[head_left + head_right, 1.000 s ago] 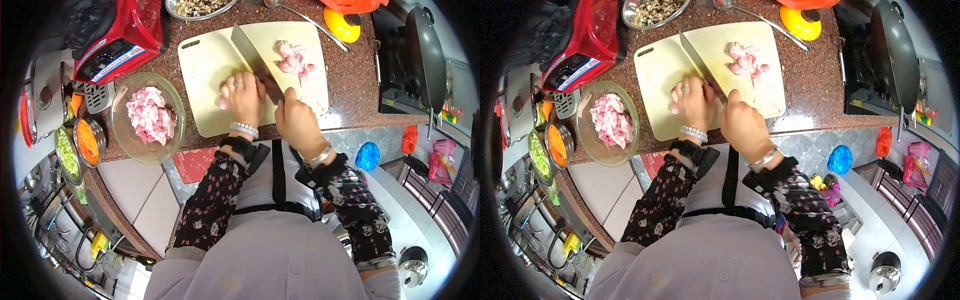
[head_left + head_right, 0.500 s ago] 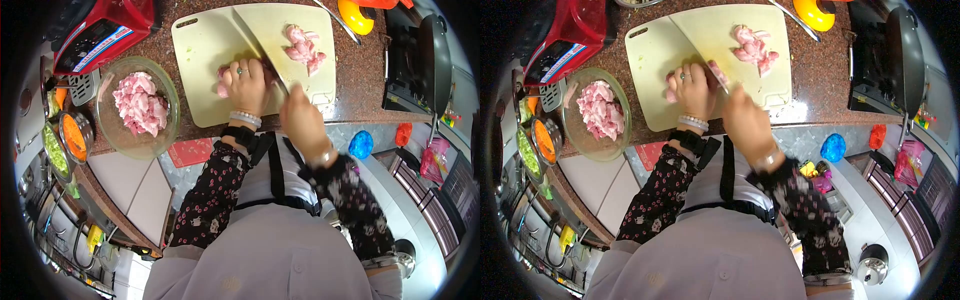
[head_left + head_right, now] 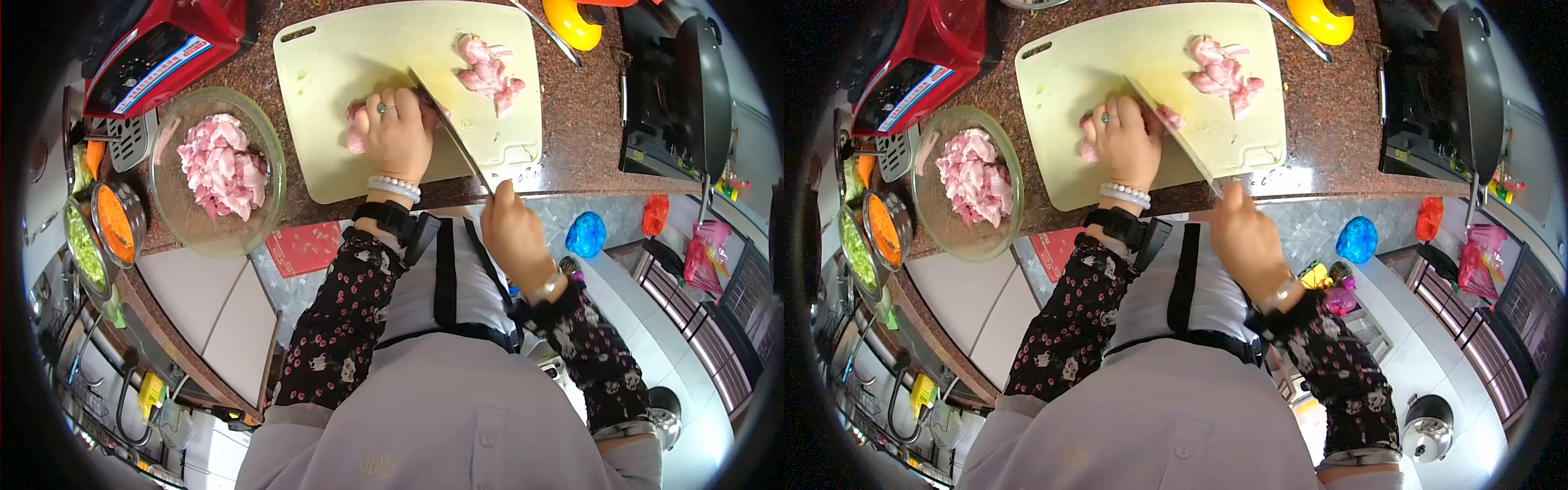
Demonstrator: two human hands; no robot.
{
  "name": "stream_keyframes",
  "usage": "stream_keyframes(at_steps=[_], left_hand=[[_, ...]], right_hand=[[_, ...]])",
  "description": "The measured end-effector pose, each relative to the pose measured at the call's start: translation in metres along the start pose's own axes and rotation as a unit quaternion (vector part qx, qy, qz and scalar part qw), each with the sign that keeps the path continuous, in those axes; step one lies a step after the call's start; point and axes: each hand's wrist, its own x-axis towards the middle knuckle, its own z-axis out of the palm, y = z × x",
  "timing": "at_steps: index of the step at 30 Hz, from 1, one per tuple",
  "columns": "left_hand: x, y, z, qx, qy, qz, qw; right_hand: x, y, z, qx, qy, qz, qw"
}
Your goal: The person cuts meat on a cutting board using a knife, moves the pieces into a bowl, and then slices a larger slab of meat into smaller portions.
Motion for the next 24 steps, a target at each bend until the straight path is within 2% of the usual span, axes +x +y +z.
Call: stream_keyframes(at_steps=[3, 5, 6, 7, 8, 9, 12, 13, 16, 18, 20, 22, 24], left_hand=[[0.000, 0.000, -0.002, -0.009, -0.001, -0.006, 1.000], [0.002, 0.000, -0.001, -0.011, 0.016, 0.001, 1.000], [0.000, -0.001, -0.002, -0.005, 0.016, 0.004, 1.000], [0.000, -0.002, -0.003, 0.001, 0.016, 0.009, 1.000], [0.001, -0.003, -0.004, 0.007, 0.019, 0.016, 1.000], [0.001, -0.005, -0.005, -0.005, 0.035, 0.029, 0.999], [0.000, -0.015, -0.007, -0.095, 0.027, 0.028, 0.995], [0.002, -0.014, -0.013, -0.134, 0.055, 0.024, 0.989], [0.003, -0.005, -0.031, -0.087, 0.078, -0.030, 0.993], [0.006, -0.001, -0.028, -0.050, 0.078, -0.020, 0.996], [0.005, -0.002, -0.013, -0.015, 0.079, -0.012, 0.997], [0.002, -0.003, -0.010, 0.024, 0.048, 0.001, 0.999], [0.002, -0.003, -0.007, 0.049, 0.042, 0.007, 0.998]], right_hand=[[0.008, 0.005, 0.006, -0.004, -0.012, -0.006, 1.000], [0.052, -0.011, 0.006, 0.016, 0.051, -0.058, 0.997], [0.078, -0.021, 0.003, -0.017, 0.087, -0.084, 0.993], [0.098, -0.030, -0.012, 0.064, 0.066, -0.071, 0.993], [0.115, -0.022, -0.012, 0.130, 0.086, -0.091, 0.984], [0.121, -0.011, -0.014, 0.147, 0.087, -0.079, 0.982], [0.108, 0.025, -0.025, 0.148, 0.124, -0.026, 0.981], [0.097, 0.028, -0.029, 0.167, 0.162, -0.037, 0.972], [0.063, 0.015, -0.040, 0.208, 0.161, -0.039, 0.964], [0.051, -0.005, -0.033, 0.206, 0.136, -0.053, 0.968], [0.050, -0.026, -0.018, 0.118, 0.066, -0.011, 0.991], [0.040, -0.042, -0.004, 0.032, 0.084, -0.010, 0.996], [0.020, -0.038, 0.000, 0.013, 0.075, -0.019, 0.997]])
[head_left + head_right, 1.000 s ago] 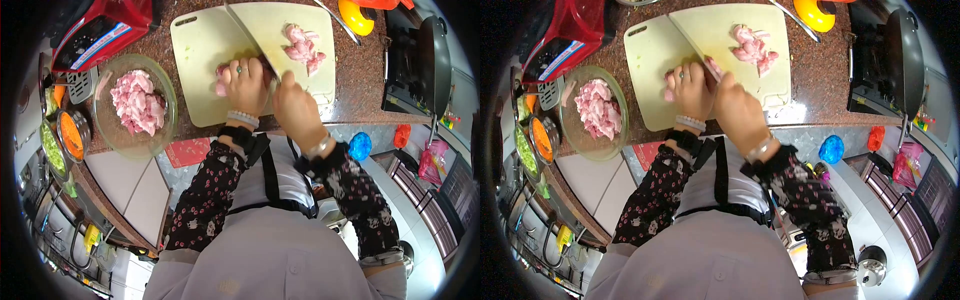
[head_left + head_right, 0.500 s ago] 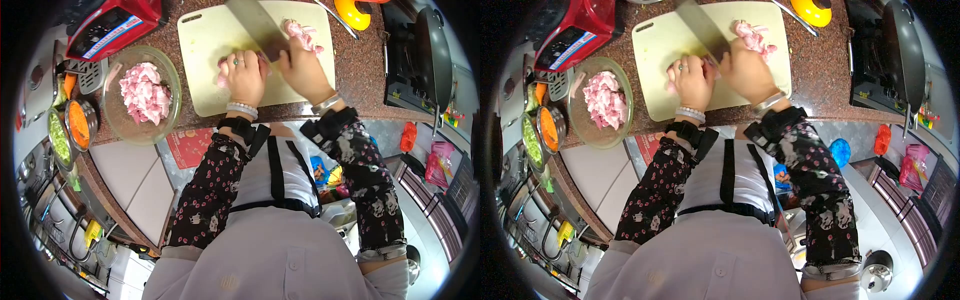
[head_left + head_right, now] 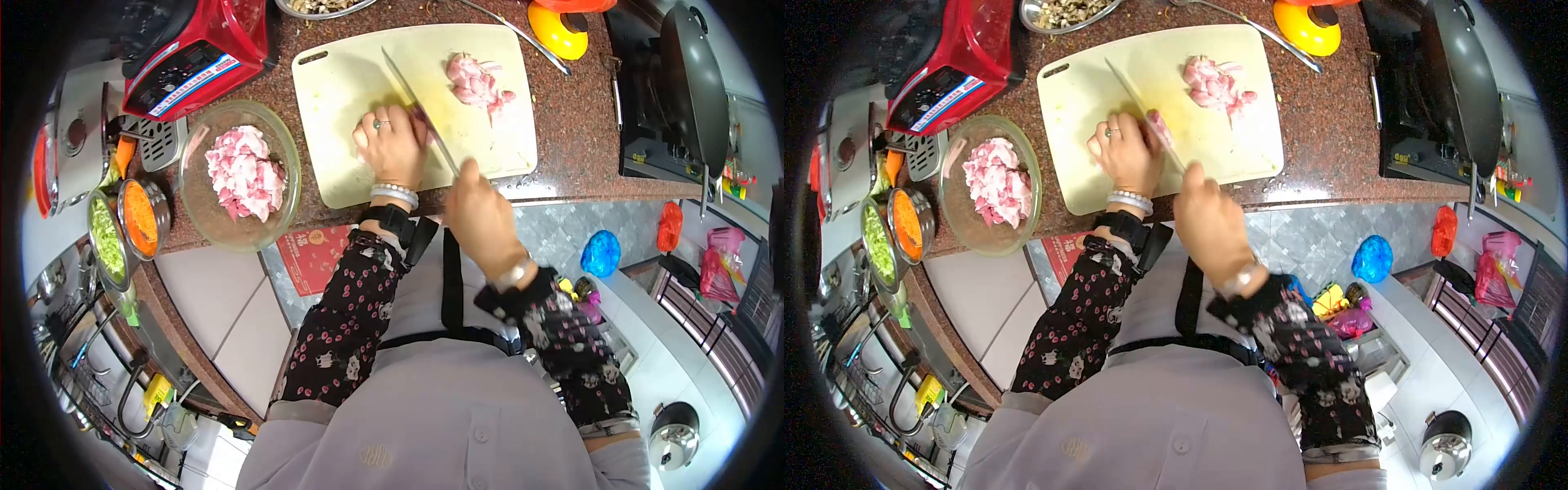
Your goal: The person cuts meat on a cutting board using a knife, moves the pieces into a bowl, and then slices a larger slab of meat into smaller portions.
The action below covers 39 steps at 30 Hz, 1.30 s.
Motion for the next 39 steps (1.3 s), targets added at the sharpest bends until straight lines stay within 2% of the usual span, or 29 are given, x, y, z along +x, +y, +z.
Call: stream_keyframes(at_steps=[4, 7, 9, 11, 13, 15, 16, 18, 21, 23, 25, 26, 28, 30, 32, 33, 34, 35, 38, 39], left_hand=[[0.001, 0.001, -0.001, -0.022, -0.011, -0.028, 0.999], [0.001, 0.001, -0.004, -0.032, -0.020, -0.025, 0.999], [0.001, -0.002, 0.001, -0.039, -0.003, -0.014, 0.999], [0.000, -0.003, 0.001, -0.025, 0.000, -0.021, 0.999], [-0.002, -0.003, 0.002, -0.016, 0.001, -0.024, 1.000], [-0.003, -0.003, 0.004, -0.008, -0.006, -0.023, 1.000], [-0.002, -0.002, 0.004, -0.001, -0.009, -0.026, 1.000], [0.001, 0.001, 0.003, 0.005, -0.011, -0.025, 1.000], [-0.002, -0.003, 0.003, 0.002, -0.025, -0.017, 1.000], [-0.003, -0.004, 0.000, -0.009, -0.044, -0.033, 0.998], [-0.005, -0.002, -0.005, 0.003, -0.042, -0.033, 0.999], [0.002, -0.001, -0.003, 0.007, -0.031, -0.033, 0.999], [0.002, 0.000, 0.002, 0.008, -0.021, -0.030, 0.999], [-0.001, -0.001, 0.003, 0.016, -0.018, -0.036, 0.999], [0.001, -0.002, 0.002, 0.007, -0.010, -0.025, 1.000], [0.000, -0.002, 0.001, 0.006, -0.005, -0.022, 1.000], [-0.005, -0.003, -0.002, 0.001, -0.014, -0.029, 0.999], [-0.005, -0.004, -0.002, -0.006, -0.017, -0.031, 0.999], [-0.003, -0.006, 0.002, -0.033, 0.010, -0.024, 0.999], [-0.005, -0.007, 0.003, -0.040, 0.011, -0.023, 0.999]], right_hand=[[-0.054, 0.025, -0.017, -0.044, -0.111, 0.016, 0.993], [-0.029, 0.012, -0.008, -0.040, -0.100, 0.016, 0.994], [0.019, -0.006, 0.007, -0.068, -0.014, -0.041, 0.997], [0.052, -0.021, 0.007, -0.091, -0.017, -0.052, 0.994], [0.042, -0.013, 0.003, -0.068, -0.018, -0.071, 0.995], [-0.013, 0.020, 0.003, -0.044, -0.019, -0.048, 0.998], [-0.037, 0.032, -0.005, -0.053, -0.072, -0.006, 0.996], [-0.050, 0.038, -0.005, -0.031, -0.097, -0.001, 0.995], [-0.002, 0.020, 0.015, -0.025, -0.046, -0.021, 0.998], [0.046, 0.001, 0.015, -0.073, -0.029, -0.059, 0.995], [0.031, 0.009, 0.014, -0.108, -0.010, -0.067, 0.992], [0.007, 0.026, 0.014, -0.089, -0.050, -0.060, 0.993], [-0.036, 0.046, 0.005, -0.049, -0.079, 0.016, 0.996], [-0.032, 0.049, 0.009, -0.033, -0.084, 0.010, 0.996], [-0.008, 0.033, 0.011, -0.042, -0.072, -0.011, 0.996], [0.015, 0.023, 0.010, -0.048, -0.026, -0.068, 0.996], [0.040, 0.011, 0.013, -0.072, -0.012, -0.068, 0.995], [0.063, 0.002, 0.010, -0.023, -0.033, -0.046, 0.998], [0.077, 0.035, 0.005, 0.136, 0.012, -0.058, 0.989], [0.075, 0.049, -0.002, 0.122, 0.021, -0.032, 0.992]])
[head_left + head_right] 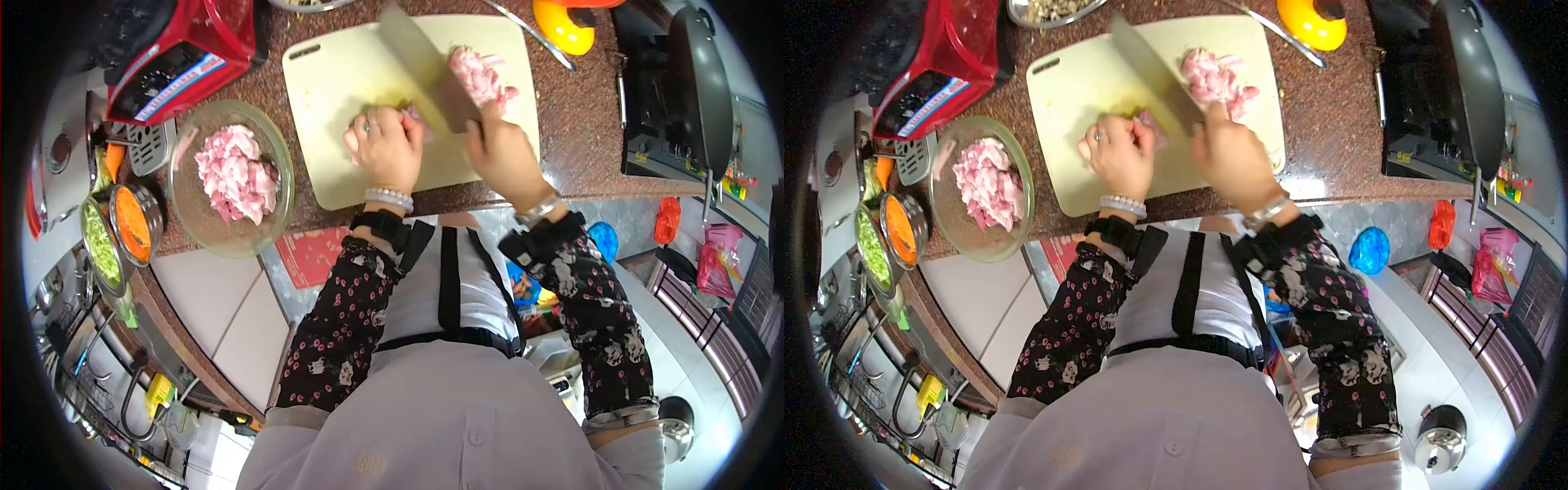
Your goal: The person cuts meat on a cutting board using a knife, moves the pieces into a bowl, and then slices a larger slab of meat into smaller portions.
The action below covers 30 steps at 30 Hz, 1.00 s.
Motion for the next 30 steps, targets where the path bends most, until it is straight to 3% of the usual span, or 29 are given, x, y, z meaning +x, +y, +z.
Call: stream_keyframes(at_steps=[3, 8, 13, 18, 21, 26, 30], left_hand=[[0.000, -0.001, -0.002, -0.063, -0.008, -0.017, 0.998], [0.005, 0.006, -0.022, -0.157, -0.019, -0.097, 0.983], [-0.001, 0.007, 0.002, 0.001, -0.003, -0.016, 1.000], [-0.001, 0.008, 0.001, 0.030, -0.008, -0.010, 0.999], [0.002, 0.007, 0.004, 0.013, -0.016, -0.010, 1.000], [0.002, 0.005, -0.001, 0.019, 0.003, 0.009, 1.000], [0.002, 0.006, 0.002, 0.038, -0.008, 0.003, 0.999]], right_hand=[[-0.009, 0.038, -0.028, 0.057, 0.085, -0.009, 0.995], [-0.027, 0.001, -0.047, 0.075, 0.059, -0.014, 0.995], [-0.046, -0.030, 0.007, 0.023, -0.034, 0.025, 0.999], [-0.091, -0.032, -0.020, 0.014, -0.130, 0.077, 0.988], [-0.095, -0.028, -0.017, 0.004, -0.155, 0.107, 0.982], [-0.007, -0.053, 0.021, -0.054, -0.083, 0.050, 0.994], [-0.081, -0.025, -0.002, -0.002, -0.127, 0.115, 0.985]])
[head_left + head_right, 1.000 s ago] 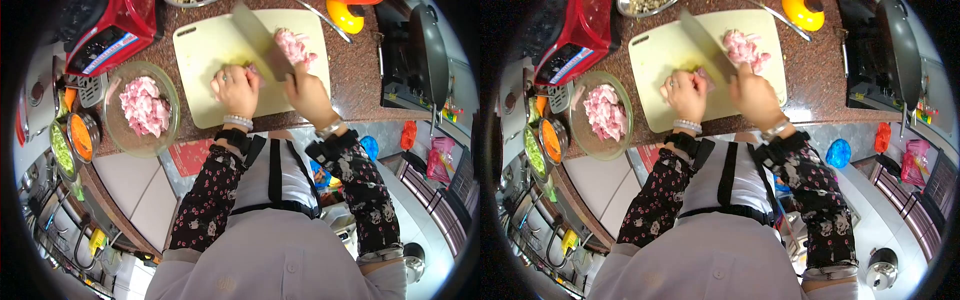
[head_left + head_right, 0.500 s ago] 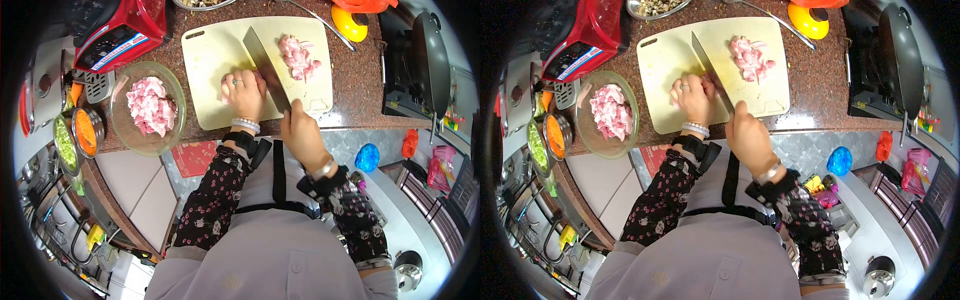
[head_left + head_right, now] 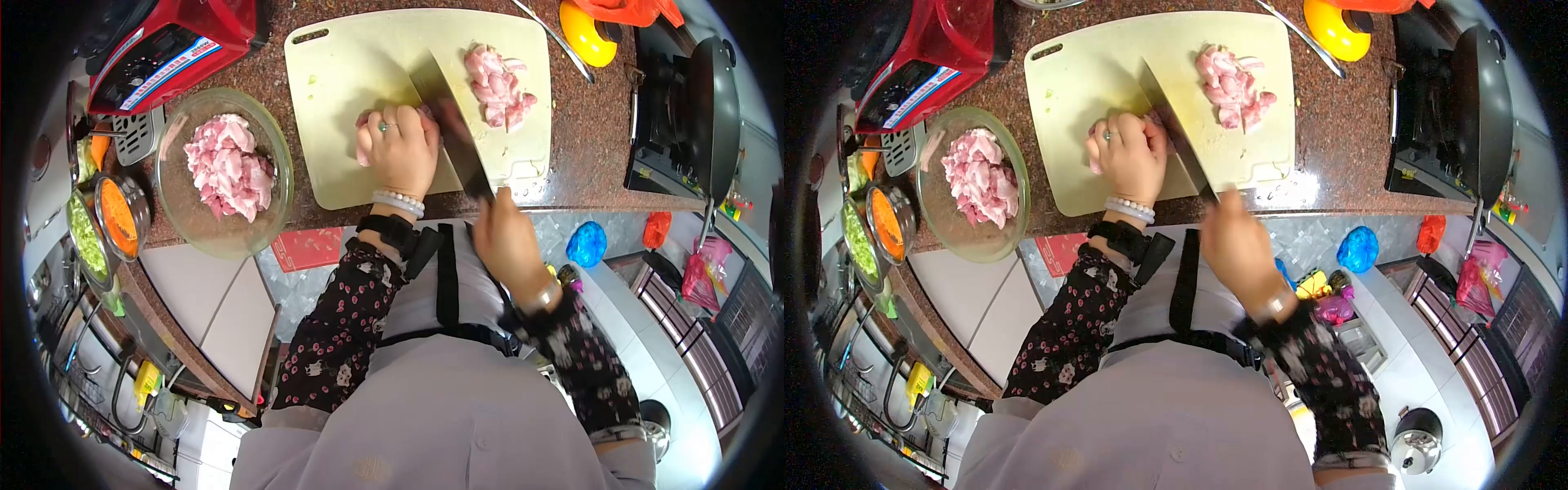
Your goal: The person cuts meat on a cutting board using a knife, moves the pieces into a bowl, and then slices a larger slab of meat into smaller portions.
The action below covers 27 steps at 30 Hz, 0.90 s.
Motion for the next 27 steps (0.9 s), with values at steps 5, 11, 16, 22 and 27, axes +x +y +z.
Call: stream_keyframes(at_steps=[5, 11, 16, 22, 27], left_hand=[[-0.001, 0.000, 0.000, -0.023, -0.022, -0.005, 0.999], [0.003, -0.001, -0.007, -0.059, -0.014, -0.009, 0.998], [0.010, -0.014, -0.035, -0.168, -0.063, -0.026, 0.983], [0.007, -0.022, -0.063, -0.044, -0.174, 0.088, 0.980], [0.020, -0.013, -0.039, -0.172, -0.193, 0.048, 0.965]], right_hand=[[0.016, -0.008, 0.007, -0.040, 0.019, -0.012, 0.999], [0.096, -0.006, -0.009, 0.039, 0.148, -0.125, 0.980], [0.065, 0.033, -0.071, 0.427, 0.009, 0.050, 0.903], [0.051, 0.049, -0.049, 0.339, 0.037, -0.003, 0.940], [0.049, 0.055, -0.024, 0.128, 0.138, -0.079, 0.979]])
